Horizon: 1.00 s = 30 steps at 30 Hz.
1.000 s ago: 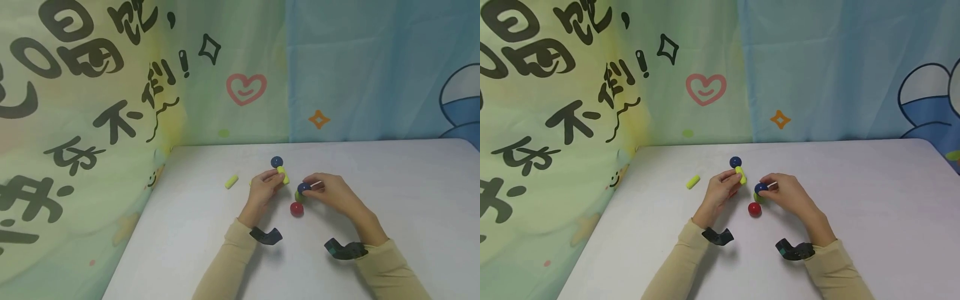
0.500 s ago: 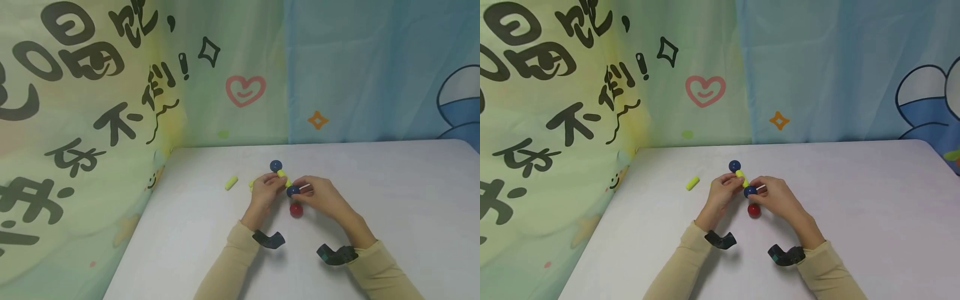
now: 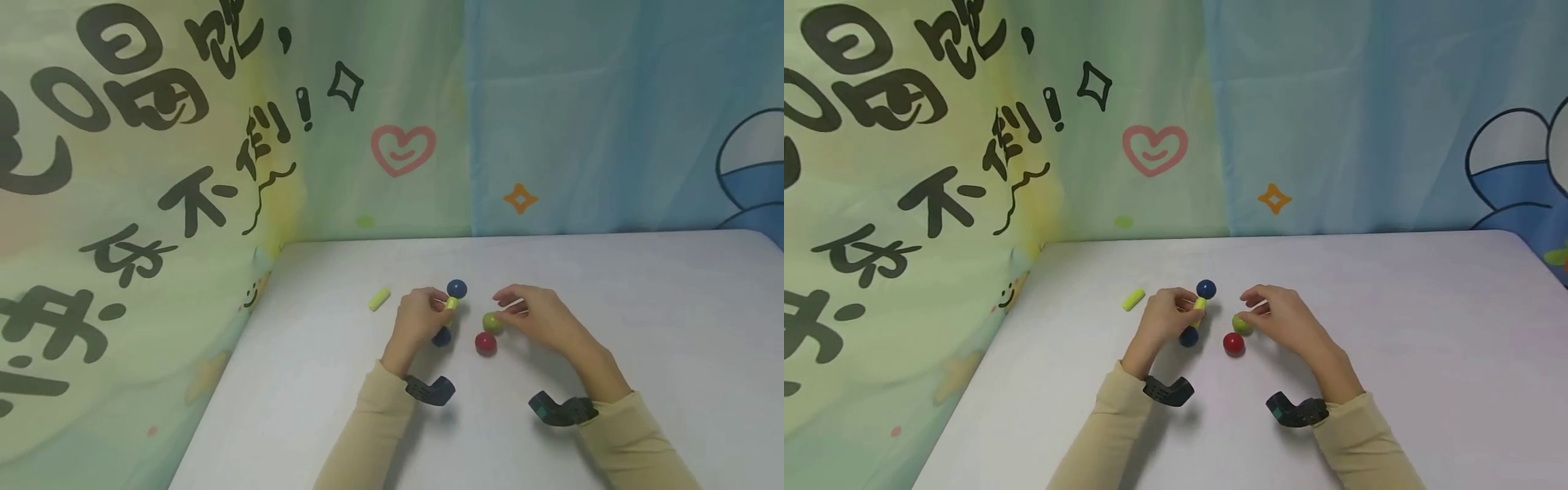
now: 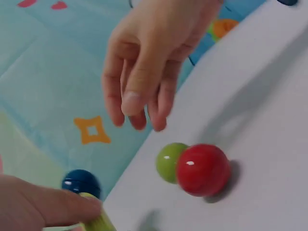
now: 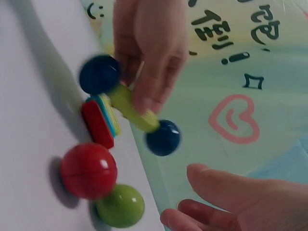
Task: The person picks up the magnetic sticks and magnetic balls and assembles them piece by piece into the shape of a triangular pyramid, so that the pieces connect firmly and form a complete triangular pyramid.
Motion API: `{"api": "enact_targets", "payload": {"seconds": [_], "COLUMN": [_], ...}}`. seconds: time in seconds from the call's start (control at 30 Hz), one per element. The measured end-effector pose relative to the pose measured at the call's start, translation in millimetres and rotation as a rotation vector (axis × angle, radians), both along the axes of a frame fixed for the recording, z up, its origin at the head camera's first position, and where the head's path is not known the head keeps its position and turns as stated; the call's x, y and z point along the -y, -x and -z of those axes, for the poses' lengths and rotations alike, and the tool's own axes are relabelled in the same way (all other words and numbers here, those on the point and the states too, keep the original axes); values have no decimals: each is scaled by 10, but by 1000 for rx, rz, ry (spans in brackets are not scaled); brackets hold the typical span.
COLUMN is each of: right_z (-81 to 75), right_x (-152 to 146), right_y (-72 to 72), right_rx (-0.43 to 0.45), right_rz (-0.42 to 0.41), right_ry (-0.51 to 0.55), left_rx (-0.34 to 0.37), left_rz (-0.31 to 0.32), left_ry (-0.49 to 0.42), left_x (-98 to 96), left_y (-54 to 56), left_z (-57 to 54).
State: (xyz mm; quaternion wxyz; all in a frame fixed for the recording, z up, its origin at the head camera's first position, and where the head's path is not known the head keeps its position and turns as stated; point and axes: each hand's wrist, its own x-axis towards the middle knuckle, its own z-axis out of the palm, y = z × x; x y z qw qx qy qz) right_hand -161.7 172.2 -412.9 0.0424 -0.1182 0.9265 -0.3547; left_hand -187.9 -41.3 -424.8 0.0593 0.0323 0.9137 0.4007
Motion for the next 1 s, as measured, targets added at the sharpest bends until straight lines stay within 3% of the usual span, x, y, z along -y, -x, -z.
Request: {"api": "enact_targets", "payload": {"seconds": [0.2,0.43,0.57,0.7,0.8,1.0], "right_z": [32,124,156,156,147,176], "right_x": [-116,-107,-88,-100,-101,-65], "right_y": [30,58,65,68,73,88], "right_rx": [0,18,33,11,19,49], "right_rz": [9,-63,-64,-60,-57,-42], "right_ry": [-29,-79,-109,-123,-129,-127], "left_rx": [-47,-90,-94,-27,39,79], "left_rz": [107,80,110,173,195,206], "left_ry": [219,247,320,400,404,374], "left_x": [-72,-146,-86,9,29,37], "left_y": [-107,-191,-207,-237,-257,-350], "left_z": [68,147,74,-65,-117,-57]}}
